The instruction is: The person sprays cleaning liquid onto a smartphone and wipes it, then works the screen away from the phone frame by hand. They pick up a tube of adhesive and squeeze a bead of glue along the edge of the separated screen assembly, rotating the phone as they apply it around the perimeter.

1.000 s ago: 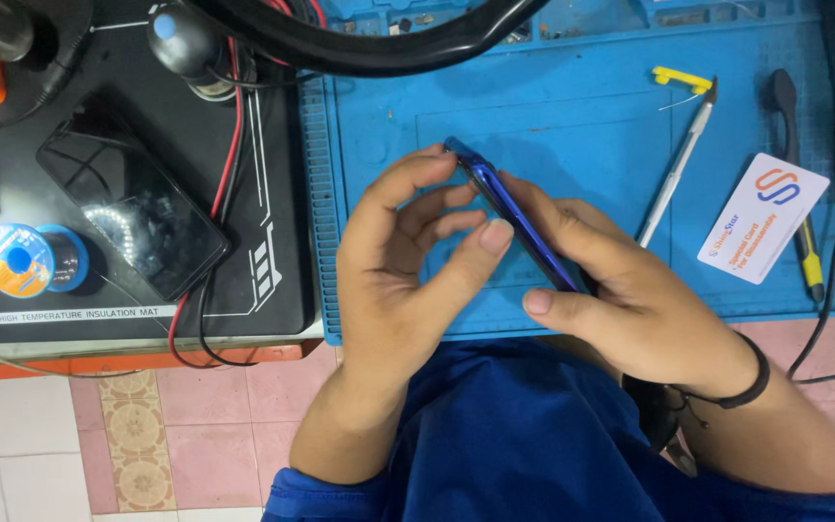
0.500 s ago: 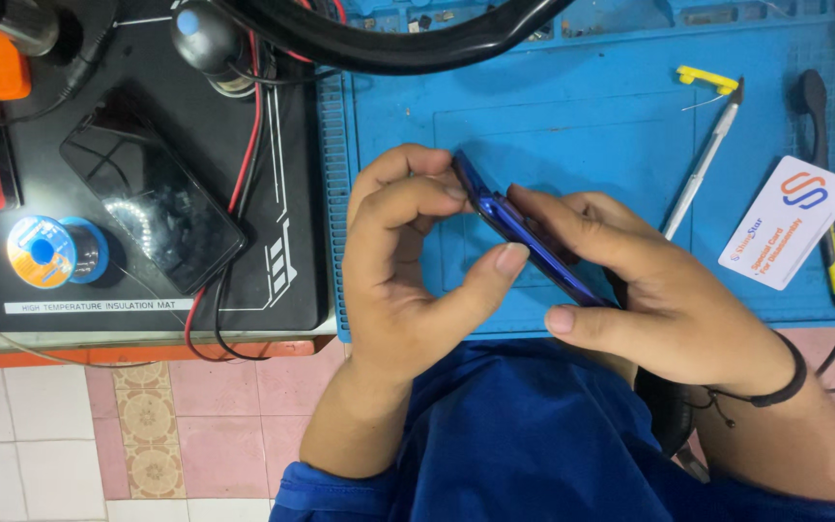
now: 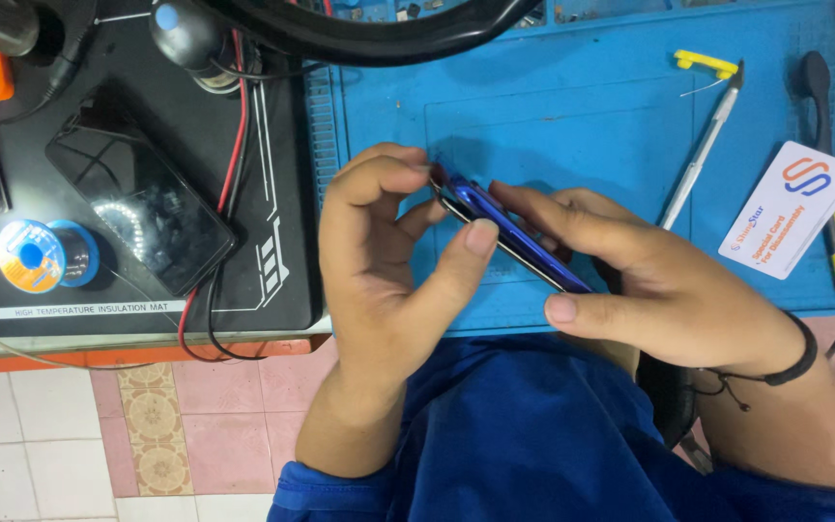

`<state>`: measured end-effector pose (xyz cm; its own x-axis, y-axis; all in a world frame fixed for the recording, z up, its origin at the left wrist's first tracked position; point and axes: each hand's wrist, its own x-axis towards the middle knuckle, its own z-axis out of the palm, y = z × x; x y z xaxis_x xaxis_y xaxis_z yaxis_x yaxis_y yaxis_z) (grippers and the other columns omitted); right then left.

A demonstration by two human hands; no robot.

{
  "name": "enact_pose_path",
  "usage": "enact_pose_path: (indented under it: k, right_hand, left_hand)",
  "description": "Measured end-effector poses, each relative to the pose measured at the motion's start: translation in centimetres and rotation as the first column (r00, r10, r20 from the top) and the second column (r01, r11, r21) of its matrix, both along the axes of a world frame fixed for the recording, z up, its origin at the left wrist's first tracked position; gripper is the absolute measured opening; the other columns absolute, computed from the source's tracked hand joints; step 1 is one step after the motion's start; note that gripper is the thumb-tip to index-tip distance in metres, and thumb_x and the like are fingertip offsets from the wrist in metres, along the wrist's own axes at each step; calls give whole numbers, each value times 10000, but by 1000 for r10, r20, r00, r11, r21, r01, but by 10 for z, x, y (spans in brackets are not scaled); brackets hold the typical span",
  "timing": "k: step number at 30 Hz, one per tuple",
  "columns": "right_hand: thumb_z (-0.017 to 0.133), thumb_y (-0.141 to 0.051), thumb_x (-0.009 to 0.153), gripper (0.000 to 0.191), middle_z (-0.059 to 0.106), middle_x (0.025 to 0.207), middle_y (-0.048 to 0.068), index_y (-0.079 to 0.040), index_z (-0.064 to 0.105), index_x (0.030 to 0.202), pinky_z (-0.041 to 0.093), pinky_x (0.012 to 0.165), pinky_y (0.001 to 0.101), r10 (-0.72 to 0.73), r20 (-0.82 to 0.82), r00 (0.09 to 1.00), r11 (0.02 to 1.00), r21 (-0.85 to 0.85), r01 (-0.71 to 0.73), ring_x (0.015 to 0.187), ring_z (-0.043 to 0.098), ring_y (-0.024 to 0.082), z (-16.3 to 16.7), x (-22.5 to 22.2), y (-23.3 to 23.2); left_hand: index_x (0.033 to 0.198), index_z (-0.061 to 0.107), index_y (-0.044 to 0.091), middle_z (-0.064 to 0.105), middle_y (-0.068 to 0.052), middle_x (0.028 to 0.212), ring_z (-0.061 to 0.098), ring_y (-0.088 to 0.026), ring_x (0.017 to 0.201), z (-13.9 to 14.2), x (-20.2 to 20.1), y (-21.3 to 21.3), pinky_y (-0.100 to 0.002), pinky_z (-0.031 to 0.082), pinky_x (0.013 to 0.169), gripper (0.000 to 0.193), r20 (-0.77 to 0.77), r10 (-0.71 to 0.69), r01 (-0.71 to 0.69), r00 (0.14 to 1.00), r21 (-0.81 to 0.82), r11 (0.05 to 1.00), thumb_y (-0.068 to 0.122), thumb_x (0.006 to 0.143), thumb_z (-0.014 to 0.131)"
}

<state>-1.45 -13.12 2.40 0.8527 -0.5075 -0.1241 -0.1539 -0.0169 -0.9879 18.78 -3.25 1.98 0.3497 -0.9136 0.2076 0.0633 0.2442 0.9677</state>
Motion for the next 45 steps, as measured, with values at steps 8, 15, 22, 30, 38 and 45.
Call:
enact_pose_path:
  k: [8,15,22,30,38,45]
  right_hand:
    - [643,-288,934,751,591,1289,97,-75,396,1610,436,1001,323,-9,6,1000,977,212,8,1190,564,200,-4,-1,-11]
    - [645,-218,937,764,620,1156,80,-125,413,1660,467,752,264,-13,15,1000,934,358,7,919,564,131,-8,-1,-15]
    - [660,-309,955,742,575,1075,52,-167,433,1647,460,559,251,-20,-23,1000,964,264,26,782,581,134,-3,1,-15]
    - [688,-356,913,737,617,1076,62,-155,466,1586,457,868,300,-32,-40,999,999,22,33,1007,597,185,7,9,-16]
    - [745,-326,910,651,697,1211,100,-99,563,1493,494,979,324,-85,18,996,993,-75,86,1161,651,208,4,11,-21]
    - [741,-290,901,599,738,1163,100,-83,605,1446,508,958,305,-76,54,996,997,7,76,1101,677,207,5,12,-28]
  left_hand:
    - [1306,550,15,497,-85,1341,566,-128,1185,1,-3,-4,-277,553,1013,363,-42,49,-46,998,64,997,-115,1033,750]
    - [1305,554,-3,532,-80,1271,551,-146,1185,4,-11,-7,-304,547,1038,299,-163,79,-71,983,58,996,-126,1076,700]
    - [1336,541,-3,540,-80,1280,555,-159,1187,8,-10,-7,-292,489,1023,302,-125,103,-94,987,77,993,-57,1088,706]
    - [1424,498,-14,554,-114,1366,557,-152,1118,4,-12,-8,-289,489,998,421,-144,108,-89,984,130,987,-37,1056,700]
    - [1563,402,46,604,-193,1362,626,-218,1211,2,-16,-14,-365,531,1060,653,-480,100,-29,871,154,988,-26,985,697]
    - [1604,387,50,584,-183,1391,623,-198,1177,0,-20,-15,-352,547,1055,763,-312,123,-81,942,144,986,-110,950,745]
